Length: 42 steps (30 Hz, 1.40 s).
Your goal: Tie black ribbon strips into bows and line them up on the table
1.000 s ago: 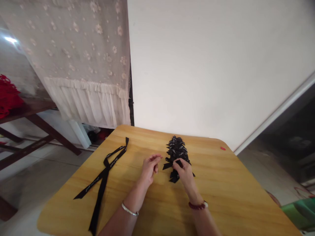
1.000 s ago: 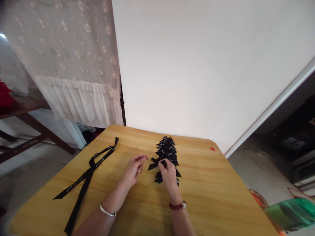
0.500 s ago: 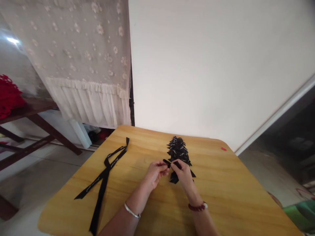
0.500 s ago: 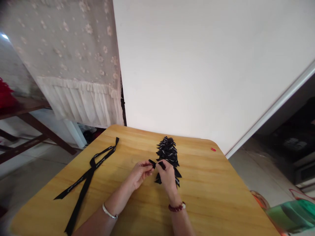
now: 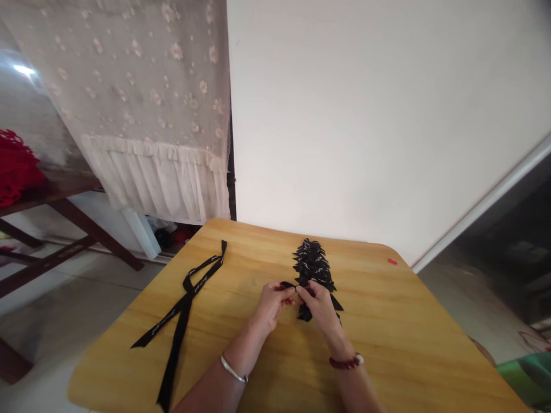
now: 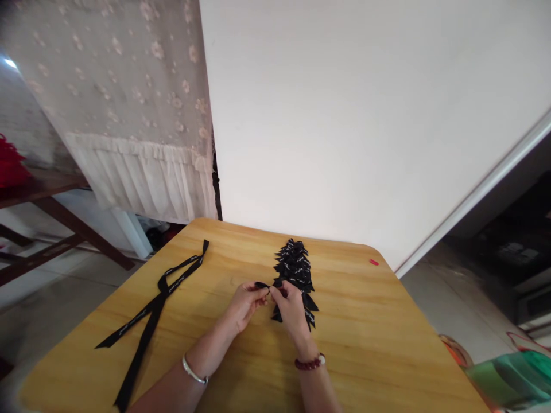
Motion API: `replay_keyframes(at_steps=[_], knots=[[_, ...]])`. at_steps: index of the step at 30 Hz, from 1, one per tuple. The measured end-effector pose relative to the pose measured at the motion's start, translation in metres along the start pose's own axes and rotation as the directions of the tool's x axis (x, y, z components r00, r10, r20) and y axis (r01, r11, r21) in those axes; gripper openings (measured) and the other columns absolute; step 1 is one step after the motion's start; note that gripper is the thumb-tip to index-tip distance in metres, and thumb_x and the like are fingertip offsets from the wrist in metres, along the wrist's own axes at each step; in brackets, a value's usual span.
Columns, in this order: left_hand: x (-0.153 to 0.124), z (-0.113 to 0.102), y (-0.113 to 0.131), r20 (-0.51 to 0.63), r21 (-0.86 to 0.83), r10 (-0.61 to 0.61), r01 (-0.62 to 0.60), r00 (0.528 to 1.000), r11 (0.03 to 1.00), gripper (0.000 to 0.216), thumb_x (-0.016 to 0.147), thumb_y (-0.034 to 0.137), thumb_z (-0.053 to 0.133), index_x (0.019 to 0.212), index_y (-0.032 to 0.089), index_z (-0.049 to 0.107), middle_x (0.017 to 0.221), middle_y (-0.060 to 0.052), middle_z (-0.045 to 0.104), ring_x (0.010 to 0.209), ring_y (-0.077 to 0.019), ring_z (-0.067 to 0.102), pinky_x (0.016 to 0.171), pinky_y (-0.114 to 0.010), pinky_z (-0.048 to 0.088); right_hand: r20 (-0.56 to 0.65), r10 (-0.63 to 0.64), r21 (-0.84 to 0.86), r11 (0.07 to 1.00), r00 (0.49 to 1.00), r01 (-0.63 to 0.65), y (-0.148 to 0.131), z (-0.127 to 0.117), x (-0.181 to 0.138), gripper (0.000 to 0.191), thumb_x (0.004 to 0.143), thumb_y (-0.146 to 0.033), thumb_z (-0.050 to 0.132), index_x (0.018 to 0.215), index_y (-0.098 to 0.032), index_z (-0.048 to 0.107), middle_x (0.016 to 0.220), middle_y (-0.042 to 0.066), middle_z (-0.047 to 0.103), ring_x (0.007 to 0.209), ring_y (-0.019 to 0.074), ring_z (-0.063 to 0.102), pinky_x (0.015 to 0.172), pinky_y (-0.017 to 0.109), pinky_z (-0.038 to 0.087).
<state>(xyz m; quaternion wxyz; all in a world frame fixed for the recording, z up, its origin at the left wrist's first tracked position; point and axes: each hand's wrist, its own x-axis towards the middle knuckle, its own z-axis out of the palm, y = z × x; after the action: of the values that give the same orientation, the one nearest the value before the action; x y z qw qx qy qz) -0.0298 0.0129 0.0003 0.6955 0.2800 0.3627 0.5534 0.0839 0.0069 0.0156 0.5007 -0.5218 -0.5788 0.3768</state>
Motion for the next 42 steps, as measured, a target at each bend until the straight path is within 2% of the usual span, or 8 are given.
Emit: replay_keyframes(at_steps=[5, 7, 11, 15, 21, 28, 36, 42], knots=[[0.0, -0.003, 0.005, -0.058, 0.026, -0.003, 0.004, 0.998, 1.0, 0.019, 0.05, 0.019, 0.071, 0.06, 0.012, 0.057, 0.046, 0.003, 0.055, 0.032, -0.0069, 0.047, 0.03, -0.016, 0.031, 0.012, 0.122, 0.055, 0.991, 0.992, -0.122, -0.007, -0.001, -0.002, 0.036, 0.069, -0.05, 0.05, 0.056, -0.016, 0.053, 0.049, -0.001, 0.054, 0.048, 0.0127, 0.049, 0.042, 0.021, 0.034], [0.0, -0.003, 0.007, -0.08, 0.001, -0.002, 0.002, 0.997, 1.0, 0.02, 0.051, 0.018, 0.071, 0.064, 0.012, 0.056, 0.05, 0.001, 0.058, 0.037, -0.0095, 0.053, 0.032, -0.016, 0.036, -0.004, 0.151, 0.067, 0.986, 0.989, -0.15, -0.006, -0.002, -0.002, 0.038, 0.071, -0.052, 0.047, 0.062, -0.016, 0.057, 0.053, 0.0, 0.057, 0.05, 0.014, 0.052, 0.043, 0.022, 0.035], [-0.001, -0.002, 0.011, -0.076, -0.051, -0.012, 0.008, 0.997, 0.999, 0.018, 0.054, 0.011, 0.07, 0.068, 0.01, 0.058, 0.06, -0.005, 0.064, 0.057, -0.0158, 0.063, 0.049, -0.021, 0.049, 0.047, 0.078, 0.059, 0.995, 0.996, -0.08, 0.0, -0.003, 0.0, 0.035, 0.07, -0.048, 0.051, 0.056, -0.016, 0.054, 0.048, -0.002, 0.053, 0.047, 0.0121, 0.048, 0.044, 0.022, 0.034], [-0.002, -0.001, 0.013, -0.042, -0.112, -0.052, 0.047, 0.998, 0.993, 0.018, 0.056, 0.004, 0.067, 0.072, 0.008, 0.061, 0.063, -0.007, 0.066, 0.06, -0.0143, 0.063, 0.056, -0.02, 0.051, 0.065, 0.03, 0.082, 0.996, 0.997, -0.035, 0.003, -0.004, 0.001, 0.027, 0.067, -0.042, 0.056, 0.059, -0.016, 0.054, 0.047, -0.003, 0.049, 0.045, 0.0108, 0.045, 0.044, 0.022, 0.034], [-0.002, -0.002, 0.013, -0.053, -0.129, -0.051, 0.044, 0.997, 0.991, 0.014, 0.054, 0.007, 0.07, 0.066, 0.007, 0.063, 0.057, -0.004, 0.063, 0.052, -0.0112, 0.06, 0.052, -0.019, 0.05, 0.065, 0.04, 0.083, 0.996, 0.997, -0.046, -0.004, -0.004, -0.001, 0.022, 0.066, -0.037, 0.057, 0.061, -0.016, 0.054, 0.047, -0.003, 0.049, 0.045, 0.0106, 0.045, 0.044, 0.021, 0.034], [-0.004, -0.001, 0.014, -0.089, -0.066, -0.031, 0.026, 0.996, 0.997, 0.013, 0.051, 0.01, 0.072, 0.058, 0.007, 0.061, 0.051, -0.003, 0.06, 0.049, -0.011, 0.058, 0.049, -0.02, 0.049, 0.05, 0.011, 0.036, 0.999, 0.999, -0.013, -0.007, -0.005, 0.0, 0.03, 0.064, -0.043, 0.057, 0.052, -0.017, 0.051, 0.044, -0.004, 0.046, 0.042, 0.0094, 0.041, 0.043, 0.021, 0.033], [-0.001, -0.006, 0.014, -0.146, -0.068, -0.084, 0.075, 0.986, 0.995, 0.012, 0.056, 0.012, 0.069, 0.062, 0.01, 0.059, 0.046, 0.002, 0.057, 0.035, -0.0081, 0.053, 0.026, -0.013, 0.03, 0.066, -0.026, -0.041, 0.999, 0.997, 0.029, 0.006, -0.005, 0.002, 0.027, 0.067, -0.04, 0.056, 0.054, -0.017, 0.049, 0.044, -0.004, 0.046, 0.041, 0.0093, 0.041, 0.042, 0.021, 0.034], [-0.005, -0.002, 0.017, -0.097, -0.106, -0.117, 0.107, 0.988, 0.989, 0.008, 0.061, 0.008, 0.065, 0.065, 0.008, 0.058, 0.069, -0.01, 0.067, 0.067, -0.0174, 0.064, 0.051, -0.019, 0.05, 0.08, -0.021, -0.146, 0.989, 0.997, 0.032, 0.012, -0.007, 0.003, 0.026, 0.072, -0.037, 0.05, 0.056, -0.017, 0.052, 0.049, -0.002, 0.052, 0.048, 0.012, 0.048, 0.048, 0.022, 0.036]])
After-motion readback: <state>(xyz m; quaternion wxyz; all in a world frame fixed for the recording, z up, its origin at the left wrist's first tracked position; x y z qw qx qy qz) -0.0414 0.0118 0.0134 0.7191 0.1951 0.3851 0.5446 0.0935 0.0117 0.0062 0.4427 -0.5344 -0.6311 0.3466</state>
